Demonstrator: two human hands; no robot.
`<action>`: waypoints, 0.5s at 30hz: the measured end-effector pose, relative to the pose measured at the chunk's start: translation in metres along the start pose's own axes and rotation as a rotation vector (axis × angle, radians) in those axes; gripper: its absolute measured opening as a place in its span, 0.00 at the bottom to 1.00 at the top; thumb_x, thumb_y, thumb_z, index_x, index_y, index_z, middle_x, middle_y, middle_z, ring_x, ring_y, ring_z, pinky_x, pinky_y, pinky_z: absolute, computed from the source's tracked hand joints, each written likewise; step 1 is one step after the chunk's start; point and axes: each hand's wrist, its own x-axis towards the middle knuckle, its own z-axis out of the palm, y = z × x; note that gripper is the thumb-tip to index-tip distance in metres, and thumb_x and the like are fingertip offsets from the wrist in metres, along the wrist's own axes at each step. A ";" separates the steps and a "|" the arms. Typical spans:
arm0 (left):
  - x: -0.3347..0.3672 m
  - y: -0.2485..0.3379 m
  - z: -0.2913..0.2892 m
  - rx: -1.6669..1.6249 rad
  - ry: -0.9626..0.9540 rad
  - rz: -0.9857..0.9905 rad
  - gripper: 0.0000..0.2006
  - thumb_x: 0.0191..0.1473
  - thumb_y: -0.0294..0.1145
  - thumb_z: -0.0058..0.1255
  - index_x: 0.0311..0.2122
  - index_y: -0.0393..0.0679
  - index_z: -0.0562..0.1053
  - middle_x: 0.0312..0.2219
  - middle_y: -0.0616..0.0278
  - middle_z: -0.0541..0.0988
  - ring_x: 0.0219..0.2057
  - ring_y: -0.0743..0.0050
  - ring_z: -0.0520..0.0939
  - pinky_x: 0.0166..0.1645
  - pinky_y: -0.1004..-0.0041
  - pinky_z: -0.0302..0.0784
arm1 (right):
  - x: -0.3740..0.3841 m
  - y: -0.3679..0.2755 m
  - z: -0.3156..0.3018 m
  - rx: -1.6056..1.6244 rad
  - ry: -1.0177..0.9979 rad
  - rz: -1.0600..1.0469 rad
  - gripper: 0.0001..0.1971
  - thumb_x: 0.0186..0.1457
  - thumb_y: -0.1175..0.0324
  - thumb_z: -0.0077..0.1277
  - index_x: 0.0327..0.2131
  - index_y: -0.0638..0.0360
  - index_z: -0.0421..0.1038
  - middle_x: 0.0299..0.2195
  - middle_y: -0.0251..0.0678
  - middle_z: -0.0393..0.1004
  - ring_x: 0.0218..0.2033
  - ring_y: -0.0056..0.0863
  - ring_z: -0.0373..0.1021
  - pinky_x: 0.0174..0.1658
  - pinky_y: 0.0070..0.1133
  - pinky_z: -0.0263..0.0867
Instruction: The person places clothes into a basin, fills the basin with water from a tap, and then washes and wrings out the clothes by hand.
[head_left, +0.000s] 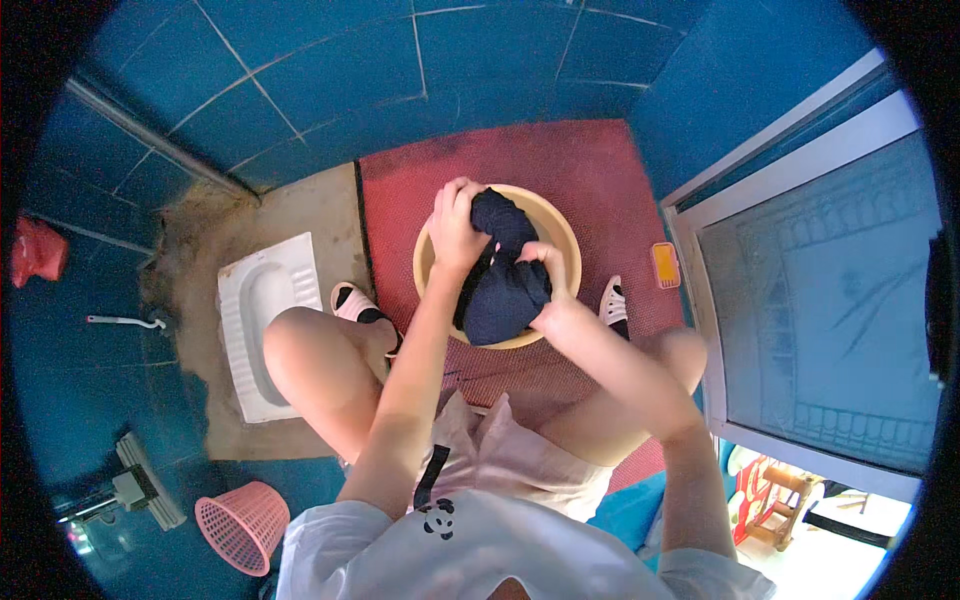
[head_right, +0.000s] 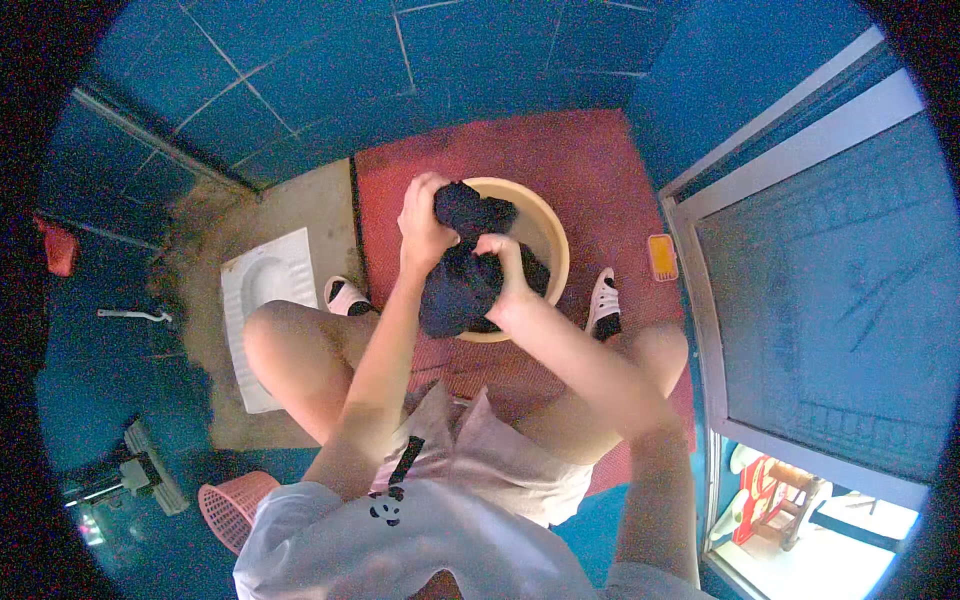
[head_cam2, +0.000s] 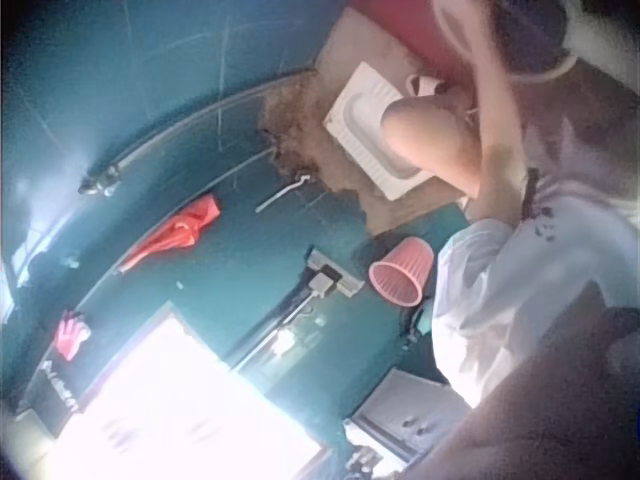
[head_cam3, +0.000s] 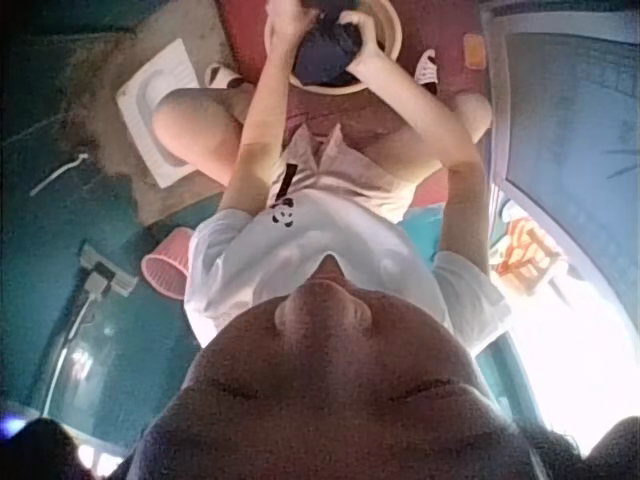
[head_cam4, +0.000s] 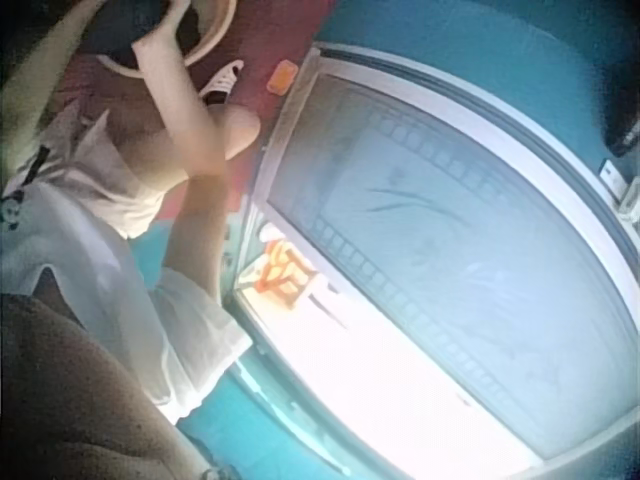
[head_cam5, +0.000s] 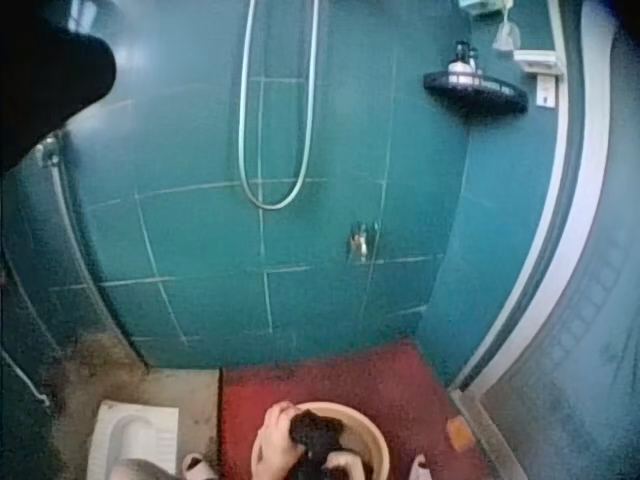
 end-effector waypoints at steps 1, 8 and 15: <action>-0.002 -0.001 0.007 -0.018 0.092 0.038 0.26 0.20 0.21 0.55 0.34 0.48 0.65 0.34 0.63 0.68 0.36 0.59 0.70 0.37 0.65 0.68 | -0.002 0.002 -0.010 -0.011 0.015 -0.033 0.12 0.39 0.63 0.42 0.28 0.59 0.66 0.29 0.37 0.69 0.31 0.28 0.65 0.40 0.22 0.62; -0.005 -0.015 0.026 -0.083 0.145 0.155 0.18 0.25 0.23 0.53 0.30 0.48 0.67 0.32 0.63 0.69 0.34 0.60 0.71 0.34 0.66 0.69 | -0.010 0.013 0.008 0.048 -0.001 -0.017 0.14 0.38 0.66 0.38 0.31 0.62 0.65 0.26 0.38 0.68 0.28 0.28 0.66 0.35 0.21 0.64; -0.019 -0.028 0.036 -0.044 0.113 0.197 0.17 0.26 0.24 0.51 0.29 0.48 0.67 0.32 0.64 0.69 0.34 0.62 0.72 0.32 0.67 0.70 | -0.010 0.019 -0.005 0.061 0.015 -0.012 0.14 0.37 0.68 0.38 0.30 0.63 0.65 0.25 0.39 0.68 0.28 0.29 0.66 0.35 0.22 0.64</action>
